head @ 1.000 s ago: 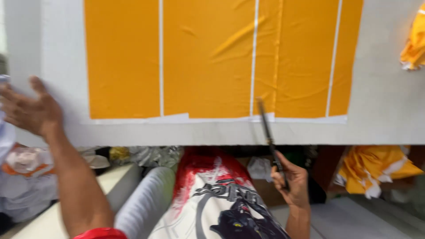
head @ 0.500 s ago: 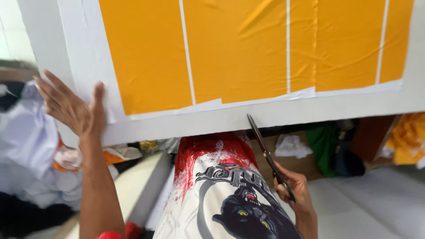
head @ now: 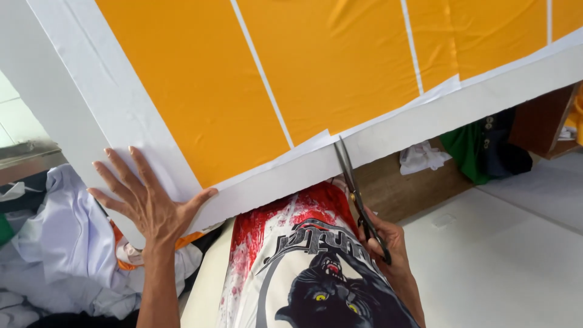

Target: Cutting yellow fabric with scissors and folding fabric pieces to align with paper patterns on a work table.

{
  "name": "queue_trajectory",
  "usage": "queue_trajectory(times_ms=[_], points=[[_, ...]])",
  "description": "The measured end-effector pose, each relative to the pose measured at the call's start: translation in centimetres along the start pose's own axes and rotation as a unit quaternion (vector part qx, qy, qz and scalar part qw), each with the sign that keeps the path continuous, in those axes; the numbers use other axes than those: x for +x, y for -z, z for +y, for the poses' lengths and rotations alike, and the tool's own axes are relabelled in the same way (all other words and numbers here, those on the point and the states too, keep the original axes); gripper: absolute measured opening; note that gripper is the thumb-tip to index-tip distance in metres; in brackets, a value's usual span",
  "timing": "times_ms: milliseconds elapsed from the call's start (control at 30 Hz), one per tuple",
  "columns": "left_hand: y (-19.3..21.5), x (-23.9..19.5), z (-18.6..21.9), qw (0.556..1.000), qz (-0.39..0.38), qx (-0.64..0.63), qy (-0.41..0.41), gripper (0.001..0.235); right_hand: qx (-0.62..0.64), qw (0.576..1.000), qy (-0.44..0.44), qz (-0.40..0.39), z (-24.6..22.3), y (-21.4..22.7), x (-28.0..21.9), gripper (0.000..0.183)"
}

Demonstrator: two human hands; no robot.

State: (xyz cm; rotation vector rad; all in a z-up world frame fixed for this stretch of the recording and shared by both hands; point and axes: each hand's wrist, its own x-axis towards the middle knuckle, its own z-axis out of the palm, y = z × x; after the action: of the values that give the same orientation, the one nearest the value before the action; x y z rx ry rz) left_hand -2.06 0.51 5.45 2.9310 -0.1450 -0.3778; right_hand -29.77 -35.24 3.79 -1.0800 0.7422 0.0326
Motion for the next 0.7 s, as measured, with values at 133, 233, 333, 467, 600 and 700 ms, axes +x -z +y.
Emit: queue_trajectory(times_ms=[133, 233, 333, 467, 600, 700], points=[[-0.4, 0.2, 0.2, 1.000, -0.004, 0.013, 0.001, 0.144, 0.001, 0.999, -0.004, -0.036, -1.8, -1.3, 1.2, 0.088], [-0.3, 0.1, 0.2, 1.000, -0.001, 0.013, 0.007, 0.143, 0.003, 0.998, -0.005, -0.067, -2.2, -1.2, 2.6, 0.093], [0.1, -0.3, 0.3, 1.000, -0.008, 0.007, 0.012, 0.143, -0.017, 0.997, 0.012, -0.074, -2.4, -1.7, 2.7, 0.085], [-0.1, 0.3, 0.7, 1.000, 0.008, 0.010, 0.019, 0.139, -0.061, 0.995, 0.043, -0.069, -3.4, -2.6, 4.3, 0.041], [0.1, 0.3, 0.8, 1.000, 0.008, 0.000, 0.019, 0.138, -0.048, 0.996, 0.014, -0.068, -2.8, -1.9, 4.1, 0.088], [0.1, 0.4, 0.8, 1.000, 0.011, 0.002, 0.017, 0.137, -0.022, 0.998, 0.000, -0.059, -1.9, -1.3, 3.4, 0.080]])
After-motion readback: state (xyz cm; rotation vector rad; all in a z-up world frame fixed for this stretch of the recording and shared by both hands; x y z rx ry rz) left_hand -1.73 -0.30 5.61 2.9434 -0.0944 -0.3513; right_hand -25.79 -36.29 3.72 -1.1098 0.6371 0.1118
